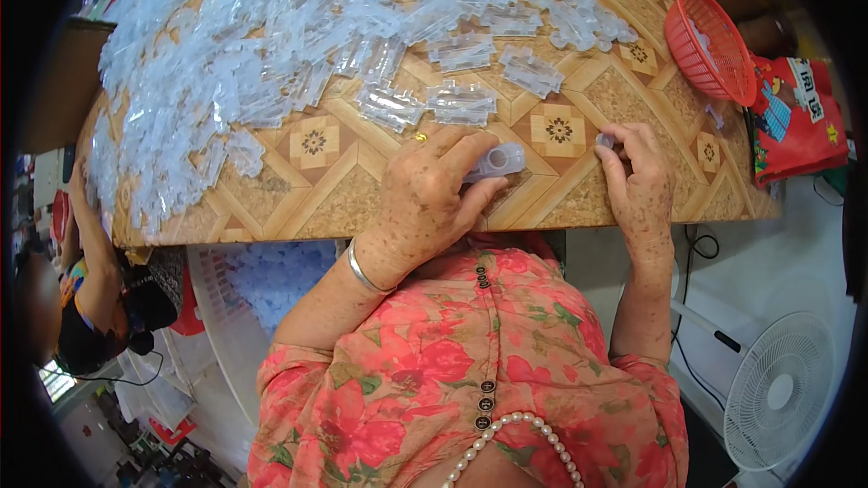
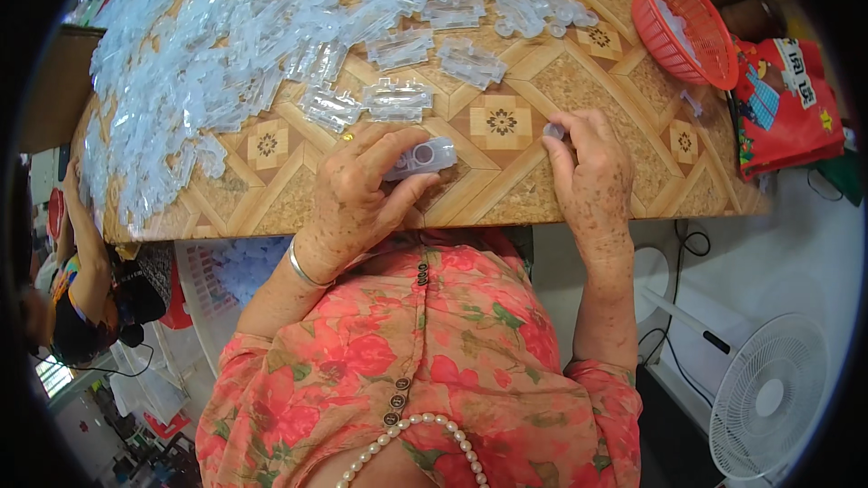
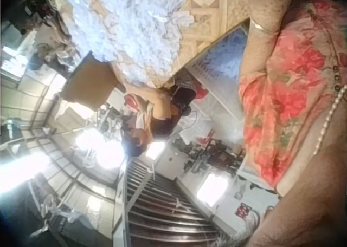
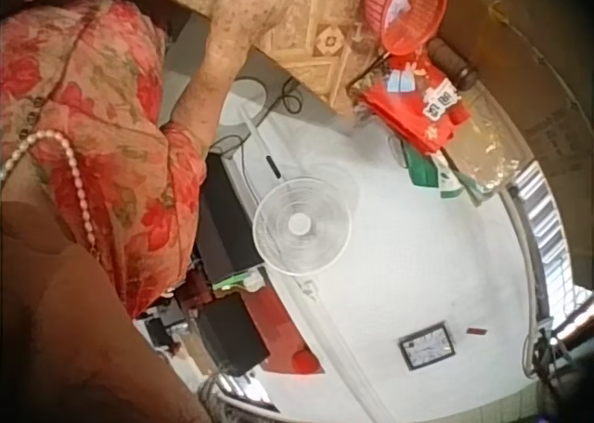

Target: The person sits at a table and repeatedly picks up small, clear plastic components. They manipulate the parts by hand, snapping them together to form small assemblies, and then place the finished units back onto the table. The process is repetitive, focusing on the manual assembly of identical items.

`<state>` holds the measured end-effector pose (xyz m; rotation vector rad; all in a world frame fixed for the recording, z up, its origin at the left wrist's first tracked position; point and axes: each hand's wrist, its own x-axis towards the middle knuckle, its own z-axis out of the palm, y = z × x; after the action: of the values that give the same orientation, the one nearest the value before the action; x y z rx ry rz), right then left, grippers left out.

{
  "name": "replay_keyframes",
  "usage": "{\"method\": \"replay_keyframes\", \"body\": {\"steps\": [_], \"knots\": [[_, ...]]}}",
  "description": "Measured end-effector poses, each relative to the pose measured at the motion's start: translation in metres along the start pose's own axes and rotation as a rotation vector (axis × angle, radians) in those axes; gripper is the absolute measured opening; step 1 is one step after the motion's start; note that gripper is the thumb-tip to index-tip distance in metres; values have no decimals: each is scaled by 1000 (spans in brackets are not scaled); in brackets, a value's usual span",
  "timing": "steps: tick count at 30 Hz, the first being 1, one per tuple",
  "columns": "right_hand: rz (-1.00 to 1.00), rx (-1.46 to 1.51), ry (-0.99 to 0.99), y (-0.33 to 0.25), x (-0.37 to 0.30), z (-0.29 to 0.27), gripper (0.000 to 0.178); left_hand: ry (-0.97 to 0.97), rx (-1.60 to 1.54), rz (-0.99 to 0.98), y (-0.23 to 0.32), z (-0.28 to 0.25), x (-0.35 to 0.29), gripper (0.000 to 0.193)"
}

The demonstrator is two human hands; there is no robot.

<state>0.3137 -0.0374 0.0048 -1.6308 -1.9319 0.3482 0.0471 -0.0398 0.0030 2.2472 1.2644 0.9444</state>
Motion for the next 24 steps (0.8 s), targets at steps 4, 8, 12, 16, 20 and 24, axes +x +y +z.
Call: {"method": "replay_keyframes", "body": {"steps": [4,8,12,16,20,24], "knots": [[-93,340,25,-31,-2,12,25,49,-68,2,-3,-2,-3,45],[-164,400,-35,-59,-6,25,30,52,-76,-4,-6,-2,-6,43],[-284,321,-20,-63,-1,34,29,54,-101,13,-7,-2,-4,42],[-343,241,-23,-65,4,34,29,73,-85,36,-8,-1,-4,41],[-359,178,-74,-72,10,32,28,72,-99,43,-9,0,-3,38],[-355,146,-167,-78,18,25,27,94,-107,53,-10,3,-3,38]]}}
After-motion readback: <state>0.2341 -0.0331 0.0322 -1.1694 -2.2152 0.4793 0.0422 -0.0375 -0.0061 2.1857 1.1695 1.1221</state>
